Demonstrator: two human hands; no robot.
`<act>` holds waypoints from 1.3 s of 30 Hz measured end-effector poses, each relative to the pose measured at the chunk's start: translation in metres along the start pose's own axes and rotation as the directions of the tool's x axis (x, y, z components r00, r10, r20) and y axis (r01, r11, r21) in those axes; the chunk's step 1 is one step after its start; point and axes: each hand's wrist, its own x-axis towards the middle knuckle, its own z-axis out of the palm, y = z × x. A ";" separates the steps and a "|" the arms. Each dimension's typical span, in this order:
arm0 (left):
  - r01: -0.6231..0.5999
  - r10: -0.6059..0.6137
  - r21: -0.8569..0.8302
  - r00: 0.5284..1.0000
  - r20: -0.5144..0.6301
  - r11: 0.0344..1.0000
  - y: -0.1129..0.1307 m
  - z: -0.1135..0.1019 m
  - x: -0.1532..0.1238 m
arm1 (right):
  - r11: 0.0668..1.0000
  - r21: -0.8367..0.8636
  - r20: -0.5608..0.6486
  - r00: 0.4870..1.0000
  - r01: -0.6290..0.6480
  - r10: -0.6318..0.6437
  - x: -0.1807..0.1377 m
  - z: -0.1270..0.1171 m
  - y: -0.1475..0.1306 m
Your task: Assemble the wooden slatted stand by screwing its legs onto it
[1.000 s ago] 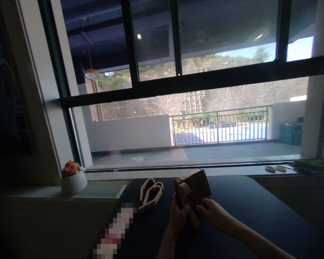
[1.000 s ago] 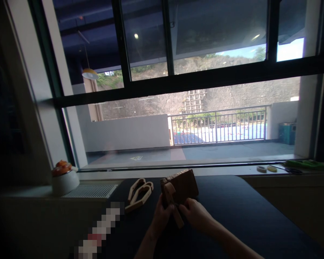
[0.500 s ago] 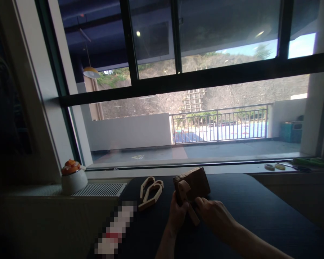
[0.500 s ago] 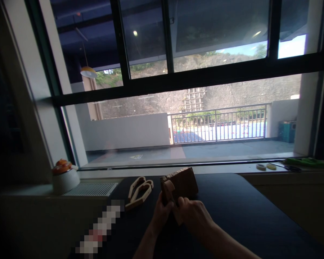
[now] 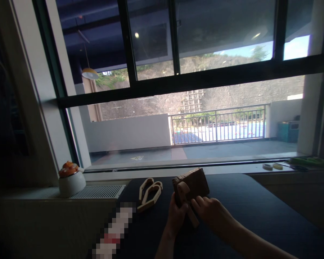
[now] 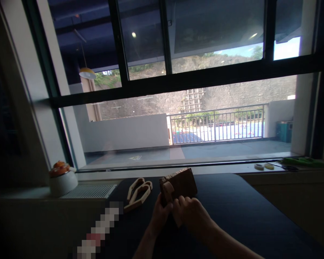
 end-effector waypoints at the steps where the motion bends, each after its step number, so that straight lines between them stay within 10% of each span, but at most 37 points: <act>1: -0.001 0.001 -0.003 1.000 -0.005 1.000 -0.001 0.000 0.000 | 0.998 -0.041 -0.026 0.999 0.038 -0.039 0.000 0.002 -0.001; 5: -0.024 0.024 -0.025 1.000 0.009 0.999 -0.005 0.000 0.001 | 0.982 0.149 0.067 0.992 -0.120 0.111 0.001 0.008 0.000; 10: -0.013 0.013 -0.033 1.000 0.019 0.999 -0.002 0.000 0.000 | 0.687 0.525 0.336 0.863 -0.503 0.376 0.007 0.010 0.008; 16: -0.029 0.029 -0.008 0.999 0.022 1.000 -0.004 0.000 0.001 | 0.761 0.479 0.301 0.896 -0.438 0.326 0.007 0.001 0.011; 24: -0.008 0.008 0.016 1.000 -0.009 1.000 -0.009 0.000 0.002 | 0.996 -0.063 0.031 0.998 0.062 -0.060 0.004 -0.003 -0.001; 32: -0.045 0.045 -0.011 0.999 0.018 0.999 -0.006 0.001 0.002 | 0.761 0.465 0.263 0.891 -0.453 0.369 0.003 0.009 0.006; 39: -0.022 0.022 -0.009 1.000 0.016 1.000 -0.011 0.000 0.003 | 0.671 0.547 0.343 0.865 -0.500 0.365 0.003 0.003 0.009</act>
